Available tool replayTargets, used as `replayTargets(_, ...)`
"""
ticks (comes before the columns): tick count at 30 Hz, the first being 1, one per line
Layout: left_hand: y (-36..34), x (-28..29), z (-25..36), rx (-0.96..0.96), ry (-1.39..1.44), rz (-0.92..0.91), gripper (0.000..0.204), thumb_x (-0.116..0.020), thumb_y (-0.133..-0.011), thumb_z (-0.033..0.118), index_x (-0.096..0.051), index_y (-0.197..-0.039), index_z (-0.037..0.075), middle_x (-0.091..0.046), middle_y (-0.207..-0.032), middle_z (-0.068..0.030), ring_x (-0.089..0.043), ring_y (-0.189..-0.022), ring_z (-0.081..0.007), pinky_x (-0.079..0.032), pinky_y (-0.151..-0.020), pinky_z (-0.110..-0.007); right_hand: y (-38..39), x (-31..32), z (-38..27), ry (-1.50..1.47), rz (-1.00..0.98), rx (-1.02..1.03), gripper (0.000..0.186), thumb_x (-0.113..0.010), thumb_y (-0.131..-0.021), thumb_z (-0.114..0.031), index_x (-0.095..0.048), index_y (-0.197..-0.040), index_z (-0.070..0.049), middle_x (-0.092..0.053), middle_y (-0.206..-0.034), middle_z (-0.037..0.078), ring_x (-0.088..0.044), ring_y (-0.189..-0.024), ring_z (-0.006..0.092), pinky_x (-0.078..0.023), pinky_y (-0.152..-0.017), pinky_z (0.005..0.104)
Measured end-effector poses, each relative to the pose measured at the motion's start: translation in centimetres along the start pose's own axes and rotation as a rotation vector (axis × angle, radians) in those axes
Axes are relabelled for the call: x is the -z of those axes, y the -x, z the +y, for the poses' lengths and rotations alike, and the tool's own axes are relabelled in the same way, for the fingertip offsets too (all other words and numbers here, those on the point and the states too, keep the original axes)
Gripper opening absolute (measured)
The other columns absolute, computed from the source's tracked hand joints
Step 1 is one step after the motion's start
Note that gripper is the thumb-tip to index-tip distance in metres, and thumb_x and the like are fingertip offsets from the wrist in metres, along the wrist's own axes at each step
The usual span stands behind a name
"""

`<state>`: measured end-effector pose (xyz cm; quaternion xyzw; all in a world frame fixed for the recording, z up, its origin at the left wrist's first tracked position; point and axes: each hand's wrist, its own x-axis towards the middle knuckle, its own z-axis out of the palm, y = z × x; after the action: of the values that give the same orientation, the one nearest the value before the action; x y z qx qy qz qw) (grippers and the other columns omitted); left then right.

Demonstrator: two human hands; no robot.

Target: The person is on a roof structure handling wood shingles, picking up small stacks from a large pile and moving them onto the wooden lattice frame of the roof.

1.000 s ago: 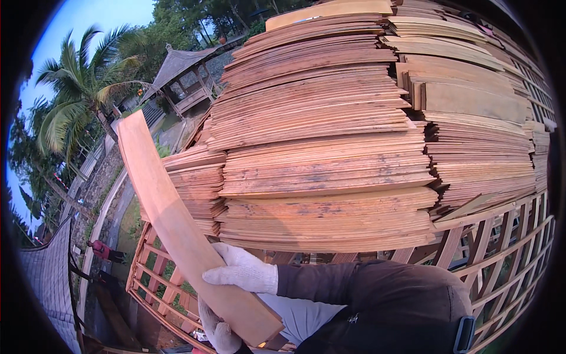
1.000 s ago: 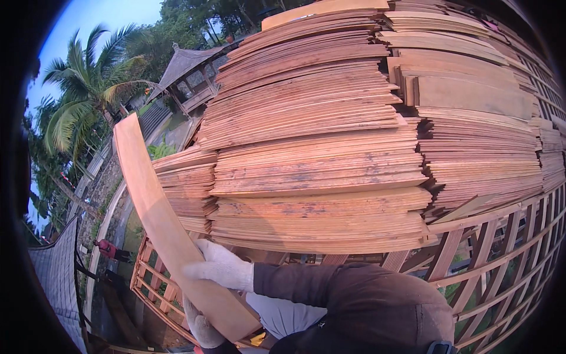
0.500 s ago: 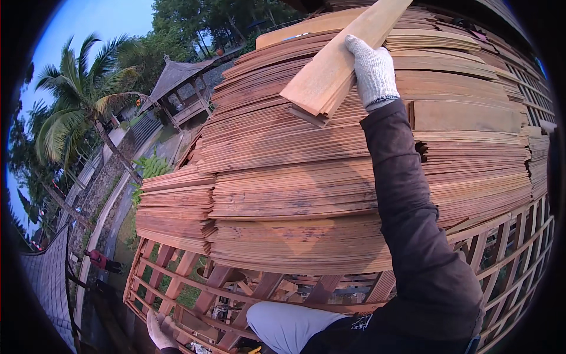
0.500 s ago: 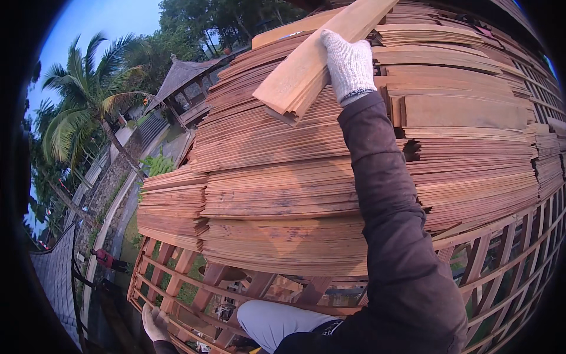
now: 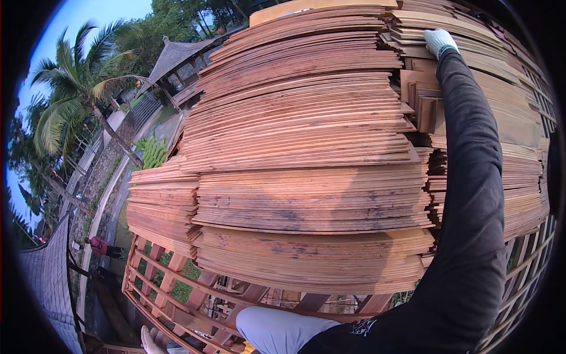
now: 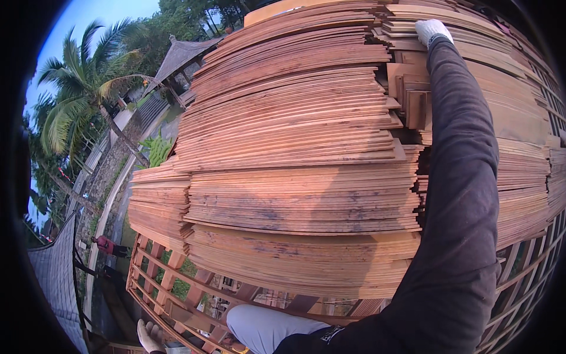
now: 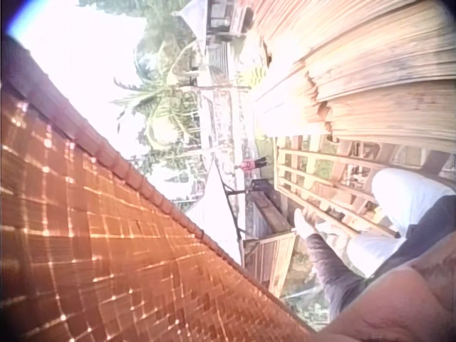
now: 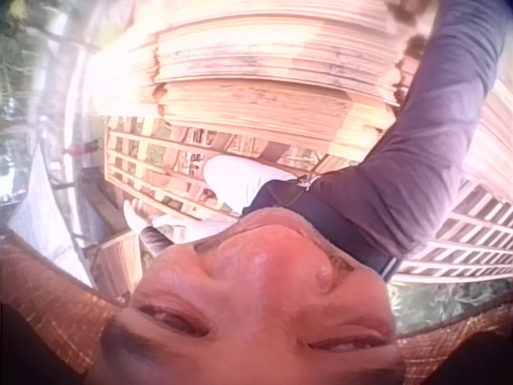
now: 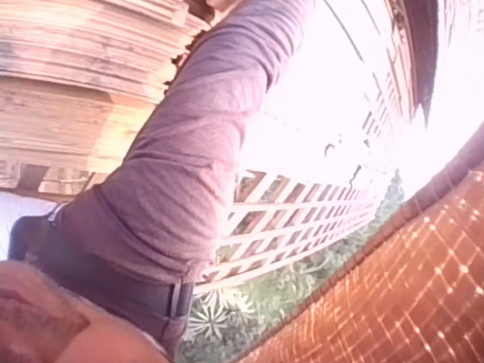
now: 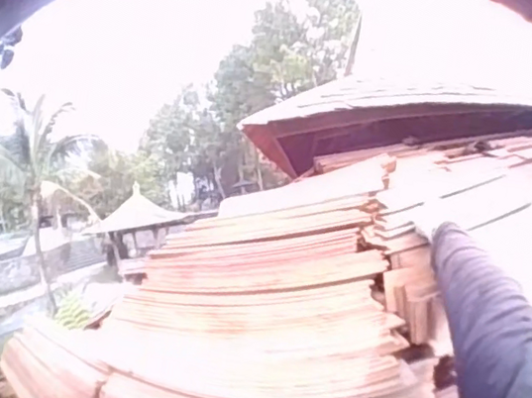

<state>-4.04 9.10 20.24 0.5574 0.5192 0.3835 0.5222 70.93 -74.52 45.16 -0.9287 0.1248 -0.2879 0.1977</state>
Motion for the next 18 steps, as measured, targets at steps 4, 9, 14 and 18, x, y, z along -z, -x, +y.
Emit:
replayTargets(4,-1.4,-0.1,-1.8,-0.059,0.001,-0.053,0.056,-0.062,-0.100,0.038,-0.051,-0.146,0.009,-0.064,-0.126,-0.0137,-0.063,-0.101,-0.0246,-0.051,-0.089,-0.040,2.3,-2.0,-0.4,0.053,0.191,-0.026,0.053,-0.057,-0.092,-0.041,-0.065,-0.132,-0.006,-0.064,-0.135,0.021,-0.059,-0.129,0.0361,-0.044,-0.110,0.0413)
replayTargets(9,-2.7,1.3,-4.5,-0.115,0.109,-0.061,0.046,-0.060,-0.102,0.032,-0.054,-0.144,0.013,-0.067,-0.098,-0.0024,-0.065,-0.072,-0.0121,-0.052,-0.059,-0.025,5.4,-1.9,-3.9,0.191,0.088,0.190,0.056,-0.058,-0.091,-0.040,-0.061,-0.138,-0.010,-0.061,-0.137,0.023,-0.057,-0.130,0.0378,-0.043,-0.111,0.0430)
replayTargets(14,-1.0,2.1,-7.2,-0.173,0.436,-0.108,0.046,-0.060,-0.103,0.026,-0.053,-0.144,0.007,-0.068,-0.103,-0.0044,-0.069,-0.079,-0.0156,-0.057,-0.066,-0.027,8.2,-2.5,-10.1,0.264,-0.008,0.111,0.051,-0.054,-0.094,-0.044,-0.066,-0.122,-0.004,-0.068,-0.123,0.026,-0.064,-0.117,0.0415,-0.049,-0.100,0.0466)
replayTargets(18,-0.4,-1.4,-9.8,-0.103,0.524,-0.024,0.043,-0.063,-0.101,0.028,-0.057,-0.138,0.008,-0.069,-0.109,-0.0109,-0.071,-0.086,-0.0199,-0.059,-0.069,-0.031,4.2,-4.8,-6.7,0.347,0.005,0.194,0.082,-0.046,-0.095,-0.068,-0.057,-0.140,0.000,-0.061,-0.134,0.032,-0.057,-0.128,0.0449,-0.044,-0.108,0.0487)
